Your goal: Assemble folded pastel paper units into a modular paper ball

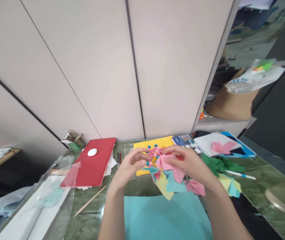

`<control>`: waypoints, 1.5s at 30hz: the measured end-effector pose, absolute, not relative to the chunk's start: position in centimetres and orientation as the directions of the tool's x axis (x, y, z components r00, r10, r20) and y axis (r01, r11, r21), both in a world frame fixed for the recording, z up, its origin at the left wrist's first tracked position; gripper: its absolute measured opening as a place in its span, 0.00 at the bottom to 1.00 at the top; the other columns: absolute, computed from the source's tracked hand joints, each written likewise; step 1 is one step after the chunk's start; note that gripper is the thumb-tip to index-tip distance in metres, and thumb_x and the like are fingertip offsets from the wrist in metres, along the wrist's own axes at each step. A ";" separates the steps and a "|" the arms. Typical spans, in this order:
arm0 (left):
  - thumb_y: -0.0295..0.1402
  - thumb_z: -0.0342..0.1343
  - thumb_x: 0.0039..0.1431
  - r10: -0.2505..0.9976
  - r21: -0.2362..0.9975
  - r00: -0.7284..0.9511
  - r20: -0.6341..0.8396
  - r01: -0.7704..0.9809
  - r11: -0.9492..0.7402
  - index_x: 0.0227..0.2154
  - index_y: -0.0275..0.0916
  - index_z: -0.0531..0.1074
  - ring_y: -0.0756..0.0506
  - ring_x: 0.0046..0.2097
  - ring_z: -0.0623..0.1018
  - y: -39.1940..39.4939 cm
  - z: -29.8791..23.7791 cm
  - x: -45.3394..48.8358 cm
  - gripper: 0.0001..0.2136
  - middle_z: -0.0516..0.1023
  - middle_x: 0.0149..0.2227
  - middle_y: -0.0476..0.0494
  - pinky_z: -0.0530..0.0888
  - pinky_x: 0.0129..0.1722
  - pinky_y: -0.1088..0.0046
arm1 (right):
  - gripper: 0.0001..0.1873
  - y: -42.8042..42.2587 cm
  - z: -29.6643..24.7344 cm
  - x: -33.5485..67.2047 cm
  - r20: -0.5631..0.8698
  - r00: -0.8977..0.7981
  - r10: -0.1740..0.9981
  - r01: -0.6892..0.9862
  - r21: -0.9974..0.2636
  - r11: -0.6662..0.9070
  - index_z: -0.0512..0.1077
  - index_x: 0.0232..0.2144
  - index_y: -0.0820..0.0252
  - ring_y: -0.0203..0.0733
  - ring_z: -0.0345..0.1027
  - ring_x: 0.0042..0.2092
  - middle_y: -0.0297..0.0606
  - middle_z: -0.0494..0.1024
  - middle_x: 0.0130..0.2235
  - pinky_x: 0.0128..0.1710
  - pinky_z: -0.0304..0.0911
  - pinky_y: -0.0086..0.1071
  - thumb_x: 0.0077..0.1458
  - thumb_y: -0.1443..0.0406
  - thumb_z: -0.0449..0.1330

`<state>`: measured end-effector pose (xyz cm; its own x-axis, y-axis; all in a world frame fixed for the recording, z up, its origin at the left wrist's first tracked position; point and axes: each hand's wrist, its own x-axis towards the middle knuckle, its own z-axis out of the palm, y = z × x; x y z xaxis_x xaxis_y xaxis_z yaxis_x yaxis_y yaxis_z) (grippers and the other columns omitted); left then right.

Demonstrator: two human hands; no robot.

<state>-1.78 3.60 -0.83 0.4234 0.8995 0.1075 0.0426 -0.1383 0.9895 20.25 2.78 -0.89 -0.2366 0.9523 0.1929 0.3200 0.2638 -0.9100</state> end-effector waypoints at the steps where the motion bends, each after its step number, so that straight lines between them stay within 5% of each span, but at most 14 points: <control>1: 0.39 0.55 0.54 0.890 0.987 0.442 0.109 0.055 -0.148 0.45 0.40 0.70 0.44 0.45 0.74 3.6 -0.7 -1.7 0.16 0.77 0.39 0.42 0.67 0.44 0.70 | 0.09 2.6 -0.8 20.3 0.186 -0.275 0.943 0.346 -0.896 0.278 0.74 0.35 0.52 0.40 0.69 0.42 0.34 0.77 0.41 0.41 0.61 0.31 0.51 0.63 0.58; 8: 0.33 0.57 0.51 0.868 0.952 0.497 0.011 0.259 -0.160 0.36 0.39 0.75 0.46 0.36 0.76 2.9 -0.9 0.8 0.09 0.78 0.32 0.44 0.70 0.38 0.71 | 0.12 1.9 -1.0 19.9 0.112 -0.381 0.918 0.432 -0.856 0.284 0.72 0.40 0.49 0.35 0.64 0.27 0.28 0.72 0.24 0.26 0.56 0.27 0.50 0.61 0.59; 14: 0.35 0.58 0.50 0.916 0.982 0.400 0.007 0.170 -0.082 0.28 0.36 0.75 0.48 0.28 0.75 3.2 -1.4 0.7 0.07 0.77 0.27 0.44 0.71 0.31 0.73 | 0.13 2.7 -1.3 20.3 0.177 -0.317 0.932 0.227 -0.940 0.255 0.70 0.43 0.52 0.38 0.69 0.35 0.33 0.75 0.32 0.34 0.62 0.30 0.53 0.60 0.56; 23: 0.35 0.62 0.46 0.982 0.997 0.181 0.056 0.044 -0.065 0.25 0.35 0.73 0.52 0.24 0.71 3.5 -1.3 0.4 0.08 0.74 0.22 0.48 0.68 0.25 0.78 | 0.13 2.7 -1.2 21.4 0.245 -0.193 0.950 0.024 -0.967 0.254 0.70 0.39 0.54 0.36 0.69 0.33 0.34 0.75 0.32 0.32 0.63 0.29 0.52 0.57 0.58; 37: 0.34 0.63 0.44 0.979 0.997 0.196 0.051 -0.063 -0.039 0.25 0.35 0.73 0.52 0.24 0.71 3.5 -1.4 0.5 0.09 0.74 0.23 0.48 0.68 0.26 0.77 | 0.12 3.3 -1.8 19.9 0.192 -0.149 0.970 0.046 -0.979 0.200 0.70 0.37 0.57 0.35 0.67 0.29 0.32 0.74 0.27 0.29 0.63 0.29 0.50 0.58 0.59; 45: 0.35 0.61 0.47 0.981 0.996 0.175 0.083 0.031 -0.089 0.26 0.36 0.73 0.51 0.27 0.72 3.3 -1.4 0.6 0.07 0.74 0.25 0.48 0.68 0.28 0.77 | 0.10 3.4 -1.6 19.8 0.300 -0.132 0.945 0.208 -0.924 0.322 0.73 0.35 0.55 0.42 0.68 0.45 0.37 0.75 0.42 0.46 0.61 0.37 0.52 0.59 0.57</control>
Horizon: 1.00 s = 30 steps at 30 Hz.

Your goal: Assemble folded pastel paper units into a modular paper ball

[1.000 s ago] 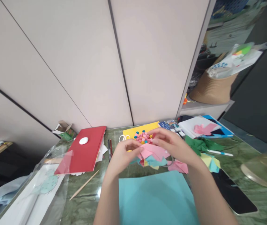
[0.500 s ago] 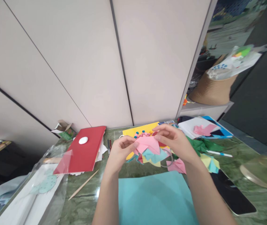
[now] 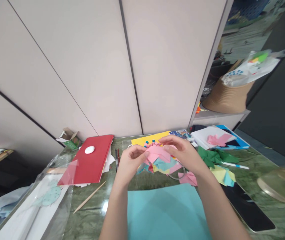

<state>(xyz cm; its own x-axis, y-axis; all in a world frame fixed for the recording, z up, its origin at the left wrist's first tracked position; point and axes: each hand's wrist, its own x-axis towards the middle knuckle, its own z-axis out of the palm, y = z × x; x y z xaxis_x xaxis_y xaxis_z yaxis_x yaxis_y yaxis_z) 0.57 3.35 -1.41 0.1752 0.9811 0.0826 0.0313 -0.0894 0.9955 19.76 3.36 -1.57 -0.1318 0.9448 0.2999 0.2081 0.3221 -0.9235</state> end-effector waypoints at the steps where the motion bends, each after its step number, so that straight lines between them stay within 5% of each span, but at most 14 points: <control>1: 0.35 0.61 0.47 0.980 0.995 0.179 0.083 0.042 -0.091 0.26 0.36 0.73 0.51 0.27 0.72 3.4 -1.4 0.6 0.07 0.74 0.25 0.47 0.68 0.29 0.76 | 0.09 3.3 -1.5 19.7 0.313 -0.138 0.940 0.228 -0.913 0.338 0.73 0.34 0.55 0.42 0.67 0.45 0.38 0.75 0.42 0.47 0.60 0.38 0.52 0.59 0.58; 8: 0.39 0.53 0.55 0.963 0.988 0.248 0.107 0.082 -0.131 0.38 0.41 0.75 0.45 0.43 0.74 3.3 -1.1 0.4 0.12 0.76 0.41 0.44 0.68 0.45 0.71 | 0.08 3.3 -1.5 19.7 0.350 -0.139 0.926 0.267 -0.888 0.376 0.74 0.26 0.56 0.45 0.66 0.48 0.39 0.74 0.43 0.50 0.57 0.41 0.51 0.60 0.58; 12: 0.38 0.54 0.55 0.944 0.994 0.323 0.066 0.065 -0.091 0.42 0.42 0.74 0.44 0.46 0.73 3.3 -1.2 0.5 0.13 0.75 0.44 0.43 0.68 0.45 0.70 | 0.06 3.3 -1.5 19.7 0.327 -0.158 0.932 0.297 -0.884 0.361 0.74 0.26 0.56 0.44 0.66 0.47 0.39 0.74 0.43 0.50 0.57 0.40 0.51 0.62 0.58; 30: 0.33 0.52 0.56 0.897 0.994 0.431 0.096 -0.086 -0.065 0.41 0.42 0.75 0.45 0.42 0.72 3.3 -1.5 0.2 0.11 0.74 0.43 0.44 0.65 0.44 0.71 | 0.06 3.3 -1.6 19.5 0.303 -0.204 0.931 0.273 -0.896 0.351 0.74 0.26 0.56 0.42 0.67 0.47 0.38 0.75 0.43 0.47 0.59 0.37 0.52 0.63 0.58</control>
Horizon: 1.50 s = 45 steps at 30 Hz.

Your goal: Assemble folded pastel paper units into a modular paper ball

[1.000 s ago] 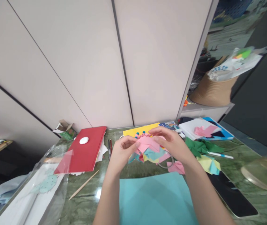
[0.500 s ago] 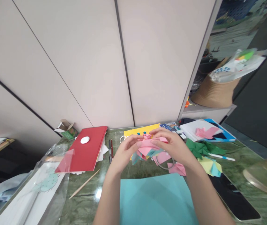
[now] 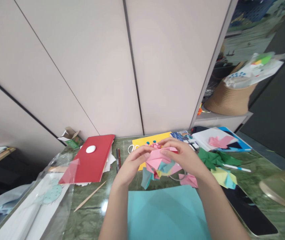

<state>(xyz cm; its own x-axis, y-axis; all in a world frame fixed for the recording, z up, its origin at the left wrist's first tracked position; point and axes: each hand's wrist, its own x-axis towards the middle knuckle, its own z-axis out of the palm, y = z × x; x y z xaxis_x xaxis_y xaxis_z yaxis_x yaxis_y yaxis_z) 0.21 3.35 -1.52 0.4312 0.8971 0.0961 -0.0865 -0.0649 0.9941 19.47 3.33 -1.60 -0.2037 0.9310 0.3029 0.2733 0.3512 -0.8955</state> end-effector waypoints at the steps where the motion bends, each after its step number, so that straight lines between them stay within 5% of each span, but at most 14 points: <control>1: 0.33 0.52 0.57 0.895 0.994 0.436 0.095 -0.083 -0.065 0.41 0.42 0.75 0.45 0.42 0.72 3.4 -1.5 0.2 0.11 0.74 0.44 0.44 0.65 0.44 0.71 | 0.06 3.3 -1.6 19.5 0.298 -0.207 0.932 0.278 -0.895 0.348 0.74 0.26 0.57 0.42 0.67 0.47 0.38 0.74 0.43 0.47 0.59 0.37 0.52 0.64 0.58; 30: 0.31 0.57 0.52 0.939 0.983 0.305 0.160 -0.134 -0.124 0.33 0.38 0.74 0.49 0.35 0.74 3.7 -2.4 0.5 0.05 0.76 0.31 0.46 0.69 0.37 0.74 | 0.07 3.1 -1.6 19.2 0.267 -0.186 0.946 0.266 -0.913 0.310 0.72 0.28 0.56 0.39 0.70 0.40 0.34 0.77 0.35 0.40 0.61 0.32 0.52 0.59 0.58; 34: 0.31 0.58 0.50 0.969 0.976 0.123 0.212 -0.085 -0.202 0.29 0.37 0.74 0.50 0.34 0.75 4.9 -3.1 -0.2 0.04 0.77 0.30 0.46 0.69 0.37 0.75 | 0.08 3.1 -1.6 19.1 0.235 -0.218 0.947 0.328 -0.896 0.298 0.71 0.27 0.56 0.38 0.69 0.38 0.33 0.76 0.34 0.38 0.60 0.30 0.54 0.60 0.56; 38: 0.31 0.60 0.48 0.957 0.941 -0.166 0.238 -0.206 -0.270 0.31 0.38 0.74 0.51 0.32 0.75 5.8 -3.2 -2.5 0.05 0.76 0.29 0.48 0.70 0.36 0.75 | 0.09 3.2 -2.2 18.8 0.129 -0.345 0.930 0.483 -0.825 0.294 0.70 0.27 0.57 0.36 0.68 0.35 0.32 0.75 0.33 0.34 0.58 0.29 0.55 0.61 0.54; 42: 0.29 0.60 0.48 0.935 0.912 -0.212 0.284 -0.241 -0.332 0.29 0.38 0.74 0.52 0.31 0.75 5.0 -2.3 -3.8 0.04 0.76 0.28 0.49 0.71 0.35 0.76 | 0.05 2.9 -4.4 17.4 -0.037 -0.540 0.841 0.659 -0.640 0.395 0.69 0.32 0.57 0.38 0.67 0.35 0.34 0.75 0.34 0.31 0.55 0.28 0.51 0.66 0.54; 45: 0.28 0.59 0.49 0.937 0.908 -0.187 0.296 -0.250 -0.337 0.29 0.39 0.75 0.51 0.32 0.75 4.3 -1.7 -3.9 0.03 0.76 0.28 0.49 0.72 0.36 0.75 | 0.12 1.5 -7.0 15.6 -0.115 -0.615 0.780 0.712 -0.504 0.488 0.69 0.33 0.58 0.43 0.66 0.38 0.38 0.73 0.36 0.33 0.55 0.31 0.42 0.70 0.59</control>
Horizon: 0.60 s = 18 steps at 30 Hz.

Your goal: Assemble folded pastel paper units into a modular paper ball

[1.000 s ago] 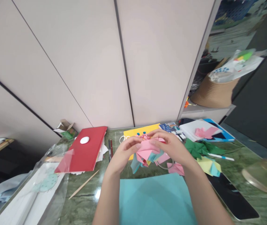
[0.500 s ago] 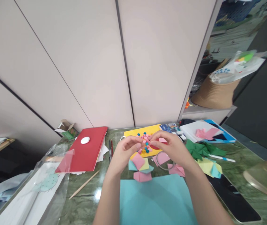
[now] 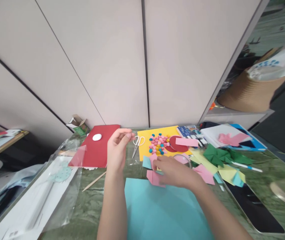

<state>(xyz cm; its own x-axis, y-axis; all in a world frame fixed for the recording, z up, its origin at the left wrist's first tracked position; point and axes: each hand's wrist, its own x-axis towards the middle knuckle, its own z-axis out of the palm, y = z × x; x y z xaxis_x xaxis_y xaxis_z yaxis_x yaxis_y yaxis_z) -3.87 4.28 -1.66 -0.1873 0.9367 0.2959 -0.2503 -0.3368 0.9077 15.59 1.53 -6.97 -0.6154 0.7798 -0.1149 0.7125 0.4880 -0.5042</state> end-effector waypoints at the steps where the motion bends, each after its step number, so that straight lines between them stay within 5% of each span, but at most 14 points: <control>1: 0.28 0.59 0.50 0.936 0.906 -0.185 0.301 -0.251 -0.341 0.29 0.39 0.75 0.51 0.32 0.75 4.1 -1.5 -3.9 0.03 0.76 0.28 0.49 0.72 0.36 0.75 | 0.16 0.9 -7.9 15.0 -0.126 -0.633 0.764 0.734 -0.412 0.540 0.69 0.36 0.59 0.45 0.65 0.39 0.40 0.72 0.38 0.35 0.55 0.32 0.39 0.71 0.60; 4: 0.27 0.58 0.50 0.929 0.900 -0.192 0.317 -0.249 -0.358 0.29 0.39 0.75 0.52 0.32 0.75 3.9 -1.3 -4.0 0.03 0.76 0.28 0.49 0.72 0.36 0.75 | 0.23 -1.1 -10.9 13.7 -0.063 -0.662 0.747 0.745 -0.171 0.645 0.66 0.41 0.60 0.49 0.63 0.43 0.44 0.71 0.41 0.39 0.54 0.38 0.39 0.75 0.57; 7: 0.28 0.58 0.50 0.926 0.897 -0.201 0.320 -0.251 -0.365 0.29 0.39 0.75 0.51 0.33 0.75 3.9 -1.2 -4.4 0.03 0.75 0.27 0.49 0.72 0.36 0.75 | 0.19 -1.9 -13.3 13.6 0.087 -0.649 0.756 0.754 -0.058 0.654 0.66 0.39 0.59 0.46 0.62 0.40 0.43 0.71 0.38 0.38 0.54 0.38 0.44 0.78 0.54; 11: 0.28 0.58 0.50 0.925 0.901 -0.213 0.316 -0.239 -0.362 0.29 0.39 0.74 0.51 0.32 0.75 3.7 -1.1 -4.8 0.02 0.75 0.27 0.50 0.72 0.36 0.74 | 0.11 -1.4 -15.0 14.9 0.293 -0.698 0.653 0.679 -0.018 0.734 0.68 0.35 0.59 0.43 0.62 0.37 0.39 0.73 0.33 0.41 0.53 0.40 0.52 0.76 0.52; 18: 0.28 0.58 0.51 0.922 0.897 -0.210 0.326 -0.239 -0.372 0.29 0.40 0.74 0.51 0.32 0.75 3.5 -1.0 -4.9 0.03 0.75 0.27 0.50 0.72 0.35 0.75 | 0.13 -0.7 -15.1 16.6 0.529 -0.628 0.571 0.625 -0.094 0.775 0.71 0.37 0.57 0.41 0.65 0.39 0.38 0.78 0.35 0.44 0.54 0.41 0.57 0.75 0.49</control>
<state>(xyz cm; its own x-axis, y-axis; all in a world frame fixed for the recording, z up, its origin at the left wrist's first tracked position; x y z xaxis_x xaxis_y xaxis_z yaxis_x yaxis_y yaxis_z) -4.91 3.54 -0.99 -0.2101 0.9216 0.3263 -0.2394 -0.3721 0.8968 16.64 -0.66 -15.09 -0.6284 0.5707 0.5286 0.6248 0.7751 -0.0942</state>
